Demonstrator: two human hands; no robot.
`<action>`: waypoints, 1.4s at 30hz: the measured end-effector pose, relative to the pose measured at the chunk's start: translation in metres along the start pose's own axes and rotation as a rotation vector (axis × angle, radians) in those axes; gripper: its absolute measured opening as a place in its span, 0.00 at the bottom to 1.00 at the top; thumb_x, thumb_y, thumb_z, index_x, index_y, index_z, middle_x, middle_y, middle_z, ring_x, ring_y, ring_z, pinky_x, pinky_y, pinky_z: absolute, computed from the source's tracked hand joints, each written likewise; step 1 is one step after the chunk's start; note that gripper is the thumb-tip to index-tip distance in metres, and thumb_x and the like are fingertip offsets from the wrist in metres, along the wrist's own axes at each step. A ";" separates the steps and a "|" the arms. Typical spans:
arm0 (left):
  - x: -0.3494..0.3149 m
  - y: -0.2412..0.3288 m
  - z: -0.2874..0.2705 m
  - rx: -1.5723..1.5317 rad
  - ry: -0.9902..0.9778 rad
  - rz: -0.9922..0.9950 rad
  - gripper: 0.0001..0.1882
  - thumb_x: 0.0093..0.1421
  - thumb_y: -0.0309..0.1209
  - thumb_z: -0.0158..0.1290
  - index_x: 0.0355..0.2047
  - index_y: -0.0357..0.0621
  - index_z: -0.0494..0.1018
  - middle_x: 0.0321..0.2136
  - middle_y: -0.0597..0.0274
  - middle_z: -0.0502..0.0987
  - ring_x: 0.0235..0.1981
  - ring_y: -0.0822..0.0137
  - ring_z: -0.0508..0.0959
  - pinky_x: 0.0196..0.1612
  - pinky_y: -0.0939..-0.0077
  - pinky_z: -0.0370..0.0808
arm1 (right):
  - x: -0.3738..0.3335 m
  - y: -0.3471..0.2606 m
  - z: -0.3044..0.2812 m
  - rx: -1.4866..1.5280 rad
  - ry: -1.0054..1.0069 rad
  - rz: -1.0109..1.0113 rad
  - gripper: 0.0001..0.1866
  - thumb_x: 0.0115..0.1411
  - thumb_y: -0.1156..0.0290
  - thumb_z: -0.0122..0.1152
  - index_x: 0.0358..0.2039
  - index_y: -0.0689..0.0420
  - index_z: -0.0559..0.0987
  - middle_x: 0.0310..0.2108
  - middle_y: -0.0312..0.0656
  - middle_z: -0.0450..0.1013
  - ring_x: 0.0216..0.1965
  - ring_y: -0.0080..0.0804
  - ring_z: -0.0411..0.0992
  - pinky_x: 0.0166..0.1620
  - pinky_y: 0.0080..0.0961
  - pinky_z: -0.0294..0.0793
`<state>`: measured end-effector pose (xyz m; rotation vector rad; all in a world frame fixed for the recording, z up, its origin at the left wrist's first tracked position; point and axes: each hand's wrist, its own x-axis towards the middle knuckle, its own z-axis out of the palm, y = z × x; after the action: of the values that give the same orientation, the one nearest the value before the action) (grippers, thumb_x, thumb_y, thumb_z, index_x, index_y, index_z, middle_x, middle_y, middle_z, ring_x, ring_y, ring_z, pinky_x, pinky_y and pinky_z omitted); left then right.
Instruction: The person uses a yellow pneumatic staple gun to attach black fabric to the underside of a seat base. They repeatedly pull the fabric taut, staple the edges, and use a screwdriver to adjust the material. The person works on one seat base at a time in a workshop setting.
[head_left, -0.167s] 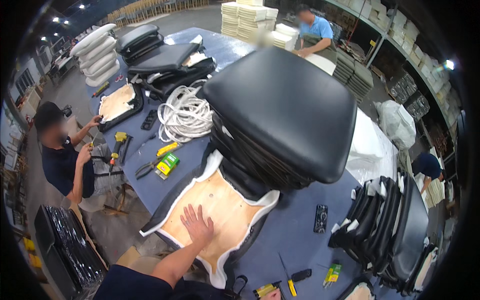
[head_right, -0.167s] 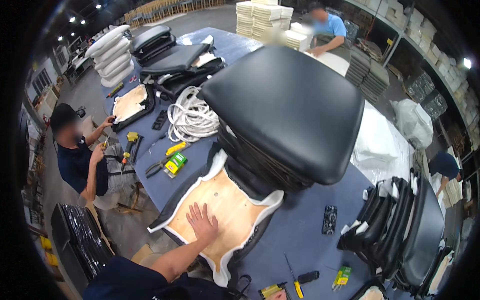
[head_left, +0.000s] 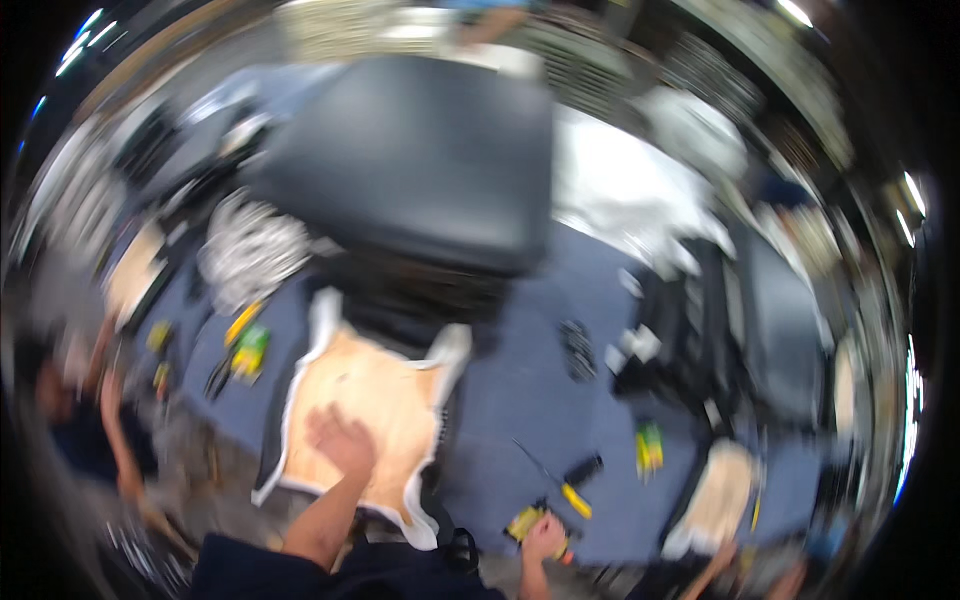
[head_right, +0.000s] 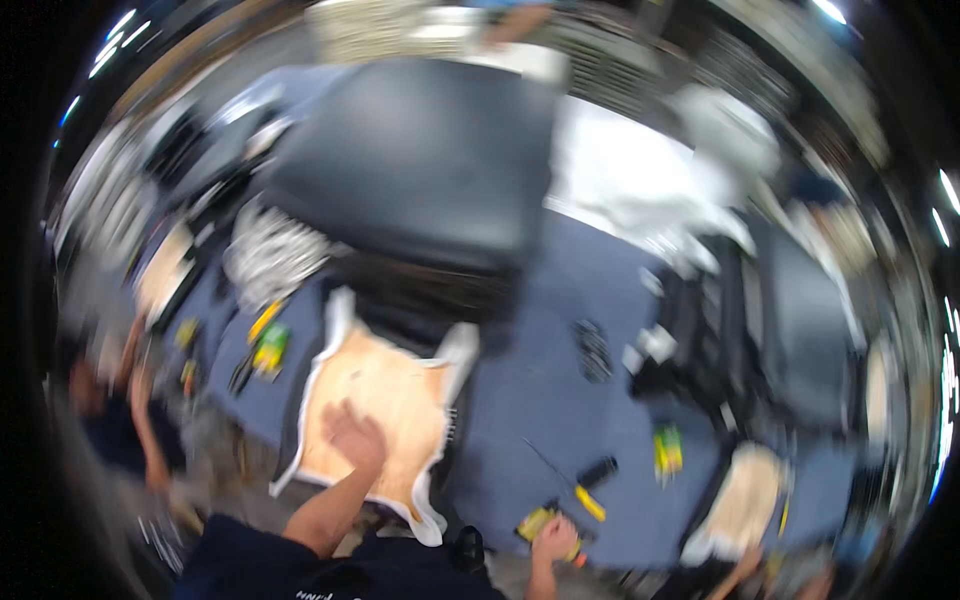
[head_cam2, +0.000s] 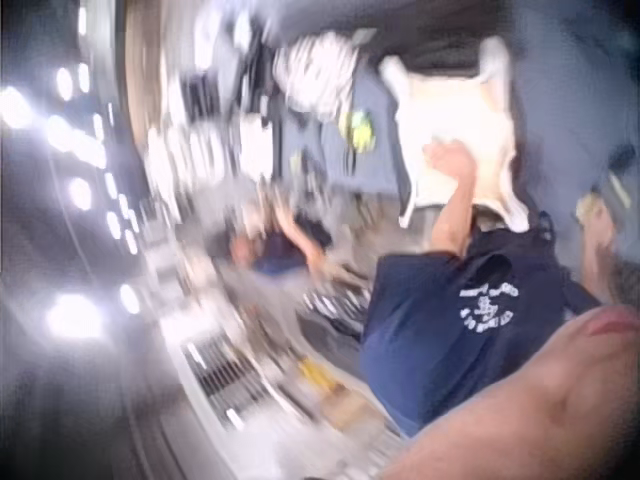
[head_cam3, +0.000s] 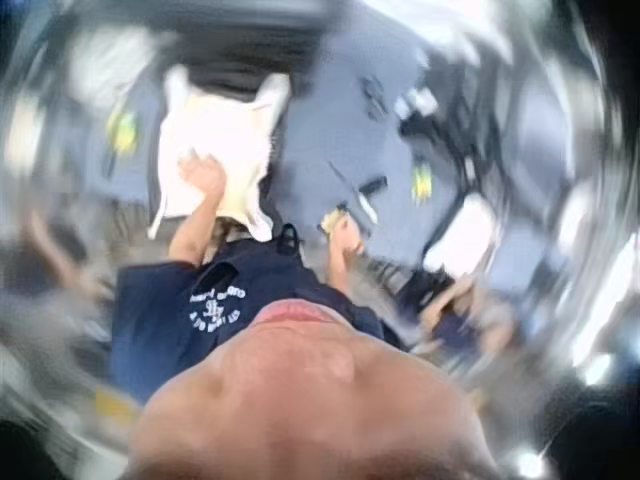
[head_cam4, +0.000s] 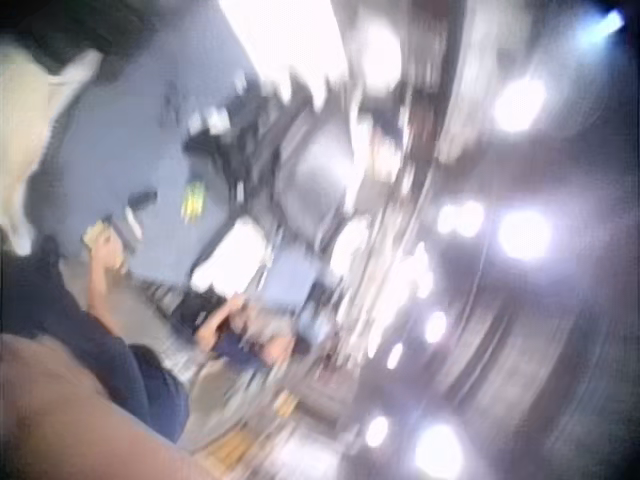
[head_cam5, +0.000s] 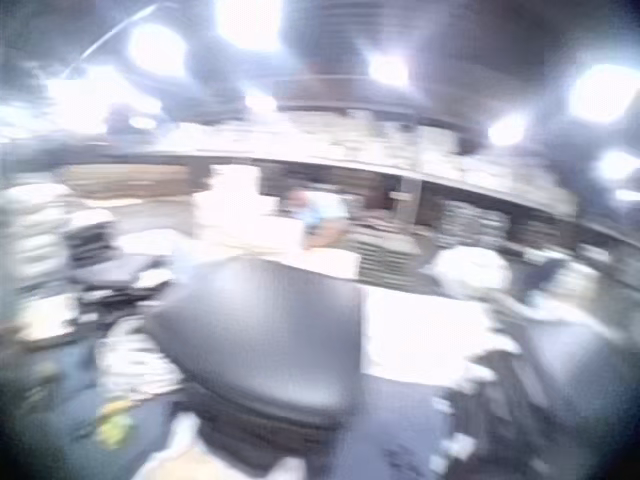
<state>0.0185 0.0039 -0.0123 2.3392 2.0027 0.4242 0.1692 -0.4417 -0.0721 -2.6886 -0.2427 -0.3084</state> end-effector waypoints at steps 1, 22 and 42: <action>-0.001 -0.007 0.002 -0.022 0.013 0.010 0.36 0.72 0.42 0.56 0.77 0.45 0.65 0.80 0.37 0.56 0.82 0.36 0.51 0.81 0.35 0.47 | 0.006 -0.020 -0.004 0.037 0.085 -0.045 0.16 0.69 0.66 0.62 0.23 0.57 0.78 0.25 0.49 0.76 0.29 0.55 0.73 0.37 0.52 0.68; -0.009 0.091 0.038 -0.460 0.155 1.383 0.36 0.75 0.43 0.53 0.79 0.45 0.61 0.80 0.39 0.56 0.81 0.38 0.54 0.78 0.32 0.52 | 0.016 -0.042 -0.025 0.055 0.154 0.031 0.15 0.62 0.61 0.69 0.19 0.46 0.77 0.21 0.33 0.74 0.27 0.36 0.76 0.35 0.38 0.71; 0.028 0.132 0.078 -0.625 0.146 1.251 0.37 0.75 0.45 0.52 0.80 0.45 0.59 0.81 0.40 0.54 0.82 0.38 0.51 0.78 0.28 0.49 | 0.031 -0.042 -0.005 0.059 0.162 -0.067 0.15 0.62 0.60 0.68 0.20 0.46 0.78 0.23 0.34 0.76 0.29 0.36 0.77 0.35 0.41 0.71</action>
<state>0.1673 0.0206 -0.0559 2.7398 0.0608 1.0278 0.1894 -0.4021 -0.0438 -2.5844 -0.2890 -0.5279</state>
